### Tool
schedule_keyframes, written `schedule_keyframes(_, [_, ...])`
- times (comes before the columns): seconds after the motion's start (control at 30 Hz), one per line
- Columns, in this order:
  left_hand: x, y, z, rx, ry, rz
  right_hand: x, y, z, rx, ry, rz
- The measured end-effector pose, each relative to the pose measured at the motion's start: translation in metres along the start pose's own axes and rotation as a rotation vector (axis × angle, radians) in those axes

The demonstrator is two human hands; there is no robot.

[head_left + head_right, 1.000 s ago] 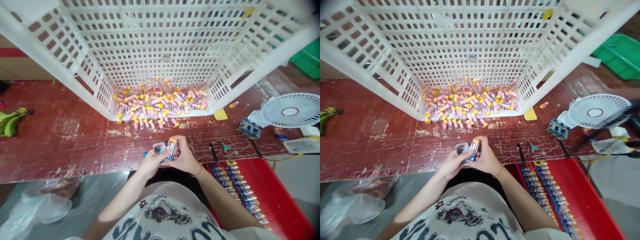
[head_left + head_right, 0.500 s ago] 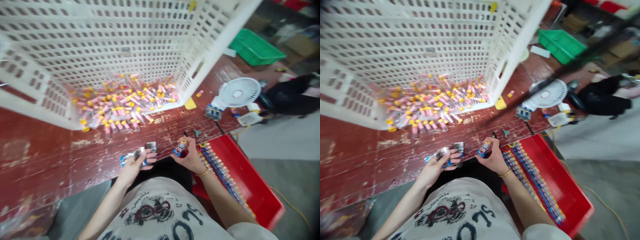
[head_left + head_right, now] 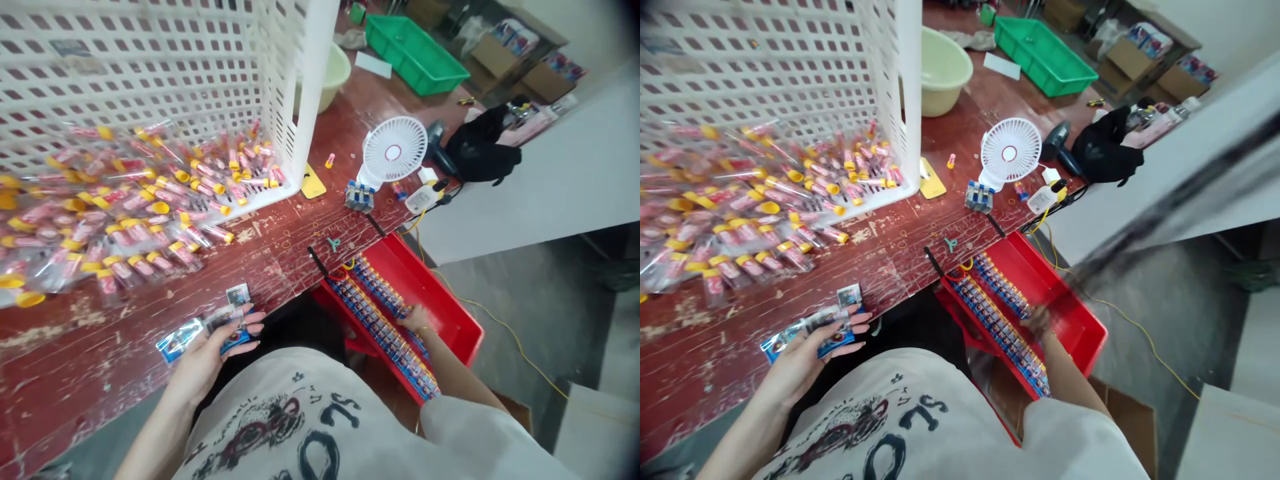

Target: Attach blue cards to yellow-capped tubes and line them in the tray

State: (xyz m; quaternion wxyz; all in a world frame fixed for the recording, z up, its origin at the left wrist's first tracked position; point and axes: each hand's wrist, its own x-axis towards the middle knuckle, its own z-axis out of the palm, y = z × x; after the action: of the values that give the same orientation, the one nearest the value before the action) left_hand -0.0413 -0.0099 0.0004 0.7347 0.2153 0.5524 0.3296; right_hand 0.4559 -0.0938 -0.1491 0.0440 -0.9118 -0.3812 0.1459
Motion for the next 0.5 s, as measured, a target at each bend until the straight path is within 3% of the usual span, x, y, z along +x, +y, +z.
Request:
schedule_keyframes(0.13, [0.0,-0.001,0.006,0.003,-0.007,-0.021,0.013,0.005,0.012,-0.005,-0.072,0.059])
schedule_keyframes(0.27, [-0.002,-0.002,0.007,0.055,0.022,0.018,0.007,0.005,-0.007,0.06,-0.046,-0.019])
schedule_keyframes(0.33, [-0.002,-0.001,0.005,0.046,0.054,0.048,0.001,-0.011,-0.019,0.122,0.02,-0.106])
schedule_keyframes(0.4, [-0.001,0.001,0.001,0.02,0.083,0.078,-0.007,-0.052,-0.029,0.226,0.124,-0.26])
schedule_keyframes(0.5, [0.001,0.004,-0.005,-0.04,0.124,0.105,-0.033,-0.164,-0.033,0.481,0.246,-0.653])
